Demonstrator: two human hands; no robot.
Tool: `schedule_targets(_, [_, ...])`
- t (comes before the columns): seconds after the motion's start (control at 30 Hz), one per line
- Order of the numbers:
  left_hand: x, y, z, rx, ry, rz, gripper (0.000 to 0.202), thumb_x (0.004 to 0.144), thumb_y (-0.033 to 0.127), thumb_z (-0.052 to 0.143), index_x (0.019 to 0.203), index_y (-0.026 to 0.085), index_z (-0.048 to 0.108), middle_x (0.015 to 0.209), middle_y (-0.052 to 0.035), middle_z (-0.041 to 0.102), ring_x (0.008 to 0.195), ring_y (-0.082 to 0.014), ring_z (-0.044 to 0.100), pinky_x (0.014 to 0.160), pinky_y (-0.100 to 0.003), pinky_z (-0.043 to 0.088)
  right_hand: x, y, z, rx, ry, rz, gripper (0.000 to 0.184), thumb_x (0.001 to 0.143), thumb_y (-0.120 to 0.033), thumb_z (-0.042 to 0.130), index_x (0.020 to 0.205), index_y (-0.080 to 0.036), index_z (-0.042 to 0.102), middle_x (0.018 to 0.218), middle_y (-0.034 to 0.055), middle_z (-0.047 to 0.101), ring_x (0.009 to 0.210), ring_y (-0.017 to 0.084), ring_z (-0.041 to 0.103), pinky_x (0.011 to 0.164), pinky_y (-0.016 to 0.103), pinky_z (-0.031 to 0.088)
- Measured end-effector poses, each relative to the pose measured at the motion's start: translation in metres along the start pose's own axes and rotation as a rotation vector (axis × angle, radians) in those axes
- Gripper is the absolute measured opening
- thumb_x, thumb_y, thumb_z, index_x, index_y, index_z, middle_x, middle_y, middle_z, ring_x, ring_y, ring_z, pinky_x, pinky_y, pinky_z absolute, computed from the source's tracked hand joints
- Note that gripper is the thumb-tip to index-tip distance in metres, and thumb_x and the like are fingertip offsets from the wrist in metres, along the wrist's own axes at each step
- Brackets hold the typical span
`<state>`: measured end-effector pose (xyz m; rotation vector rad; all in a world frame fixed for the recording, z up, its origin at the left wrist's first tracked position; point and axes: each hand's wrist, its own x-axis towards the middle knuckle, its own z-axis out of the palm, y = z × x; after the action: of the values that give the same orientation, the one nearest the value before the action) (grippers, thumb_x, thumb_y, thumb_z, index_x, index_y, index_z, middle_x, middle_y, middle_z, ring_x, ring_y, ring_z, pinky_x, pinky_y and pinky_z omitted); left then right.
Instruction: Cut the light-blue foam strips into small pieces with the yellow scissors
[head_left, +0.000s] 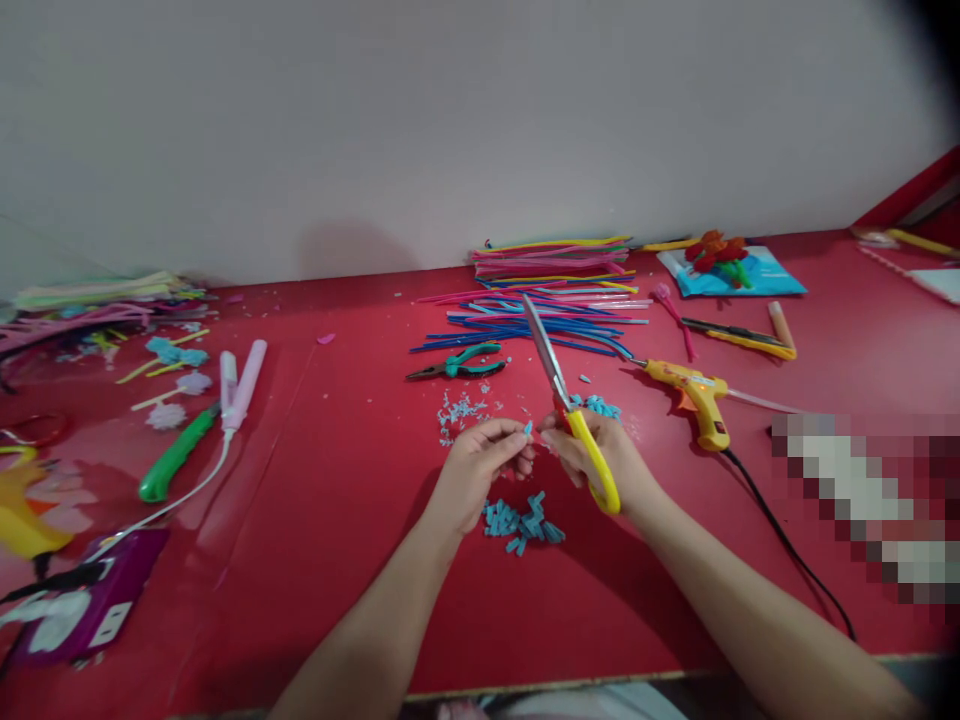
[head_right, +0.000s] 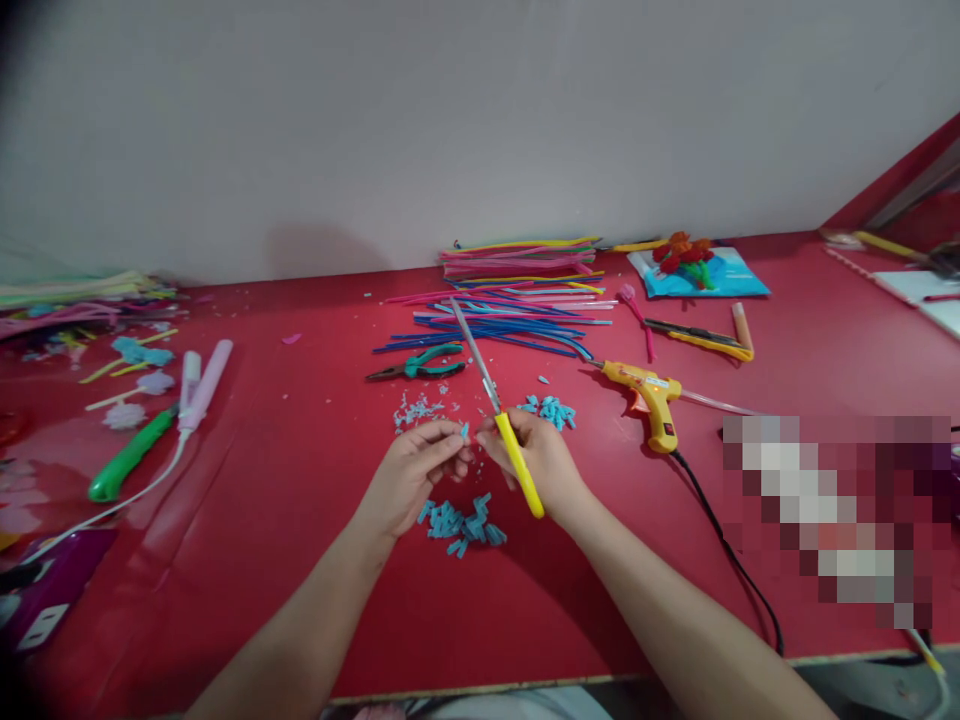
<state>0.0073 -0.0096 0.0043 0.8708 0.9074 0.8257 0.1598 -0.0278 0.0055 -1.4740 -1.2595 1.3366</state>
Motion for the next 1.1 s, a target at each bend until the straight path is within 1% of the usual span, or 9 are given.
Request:
schedule_targets(0.1, [-0.002, -0.003, 0.004, 0.028, -0.043, -0.037, 0.017, 0.069, 0.028, 0.059, 0.078, 0.013, 0.060, 0.063, -0.0034, 0.059, 0.052, -0.0103, 0.054, 0.052, -0.022, 0.042, -0.001, -0.003, -0.002, 0.088, -0.007, 0.006, 0.022, 0.070, -0.038, 0.051, 0.077, -0.018, 0.049, 0.036, -0.0104, 0.038, 0.029, 0.006, 0.034, 0.034, 0.019, 0.026])
schedule_targets(0.23, [-0.002, -0.004, 0.005, 0.071, -0.099, -0.056, 0.016, 0.069, 0.028, 0.059, 0.074, 0.013, 0.060, 0.062, -0.0039, 0.059, 0.052, -0.0113, 0.054, 0.052, -0.024, 0.042, -0.003, -0.002, -0.003, 0.109, -0.017, 0.002, 0.016, 0.068, -0.033, 0.053, 0.071, -0.018, 0.047, 0.036, -0.0111, 0.037, 0.028, 0.005, 0.033, 0.032, 0.018, 0.024])
schedule_targets(0.37, [0.000, -0.004, 0.004, 0.131, -0.057, 0.005, 0.014, 0.068, 0.027, 0.060, 0.074, 0.014, 0.061, 0.062, -0.0033, 0.060, 0.052, -0.0120, 0.055, 0.053, -0.024, 0.042, -0.003, -0.002, -0.003, 0.043, -0.028, -0.017, 0.012, 0.068, -0.028, 0.051, 0.065, -0.018, 0.044, 0.039, -0.0105, 0.037, 0.030, 0.004, 0.034, 0.034, 0.018, 0.025])
schedule_targets(0.47, [0.001, -0.004, 0.004, 0.172, -0.017, 0.002, 0.014, 0.064, 0.025, 0.063, 0.072, 0.014, 0.062, 0.057, -0.0017, 0.059, 0.049, -0.0111, 0.053, 0.051, -0.024, 0.042, -0.003, -0.004, -0.003, -0.019, -0.036, -0.008, 0.013, 0.066, -0.028, 0.050, 0.063, -0.019, 0.041, 0.038, -0.0105, 0.036, 0.032, 0.004, 0.033, 0.035, 0.018, 0.025])
schedule_targets(0.7, [-0.001, -0.005, 0.007, 0.201, -0.043, -0.031, 0.012, 0.063, 0.024, 0.064, 0.069, 0.015, 0.061, 0.055, -0.0005, 0.057, 0.047, -0.0108, 0.052, 0.049, -0.024, 0.042, -0.003, -0.005, -0.001, -0.047, -0.061, -0.019, 0.013, 0.067, -0.028, 0.049, 0.064, -0.020, 0.039, 0.039, -0.0104, 0.036, 0.034, 0.005, 0.033, 0.039, 0.019, 0.025])
schedule_targets(0.8, [-0.001, -0.006, 0.007, 0.205, -0.043, -0.022, 0.012, 0.063, 0.025, 0.063, 0.069, 0.015, 0.061, 0.054, -0.0005, 0.057, 0.047, -0.0107, 0.052, 0.049, -0.024, 0.042, -0.002, -0.002, -0.002, -0.087, -0.053, -0.040, 0.017, 0.070, -0.032, 0.048, 0.063, -0.020, 0.038, 0.040, -0.0095, 0.036, 0.036, 0.006, 0.034, 0.040, 0.020, 0.025])
schedule_targets(0.9, [0.002, -0.006, 0.003, 0.165, 0.011, 0.022, 0.013, 0.064, 0.026, 0.062, 0.069, 0.014, 0.060, 0.054, -0.0006, 0.057, 0.047, -0.0101, 0.051, 0.049, -0.023, 0.041, -0.002, 0.000, -0.007, -0.260, 0.010, -0.095, 0.025, 0.071, -0.042, 0.048, 0.063, -0.020, 0.039, 0.047, -0.0066, 0.040, 0.041, 0.007, 0.037, 0.043, 0.020, 0.025])
schedule_targets(1.0, [0.005, -0.004, -0.004, 0.085, 0.154, 0.084, 0.012, 0.064, 0.025, 0.062, 0.069, 0.014, 0.058, 0.056, -0.0002, 0.058, 0.047, -0.0089, 0.051, 0.049, -0.021, 0.040, -0.004, 0.001, -0.013, -0.614, 0.084, -0.136, 0.032, 0.068, -0.051, 0.048, 0.067, -0.019, 0.043, 0.053, -0.0039, 0.046, 0.046, 0.009, 0.040, 0.045, 0.021, 0.024])
schedule_targets(1.1, [0.007, -0.001, -0.009, 0.027, 0.288, 0.153, 0.011, 0.063, 0.021, 0.062, 0.069, 0.014, 0.056, 0.056, 0.0009, 0.057, 0.047, -0.0074, 0.050, 0.048, -0.020, 0.038, -0.009, 0.002, -0.014, -0.931, 0.097, -0.160, 0.039, 0.070, -0.057, 0.043, 0.080, -0.020, 0.046, 0.058, -0.0010, 0.053, 0.050, 0.013, 0.047, 0.047, 0.023, 0.024])
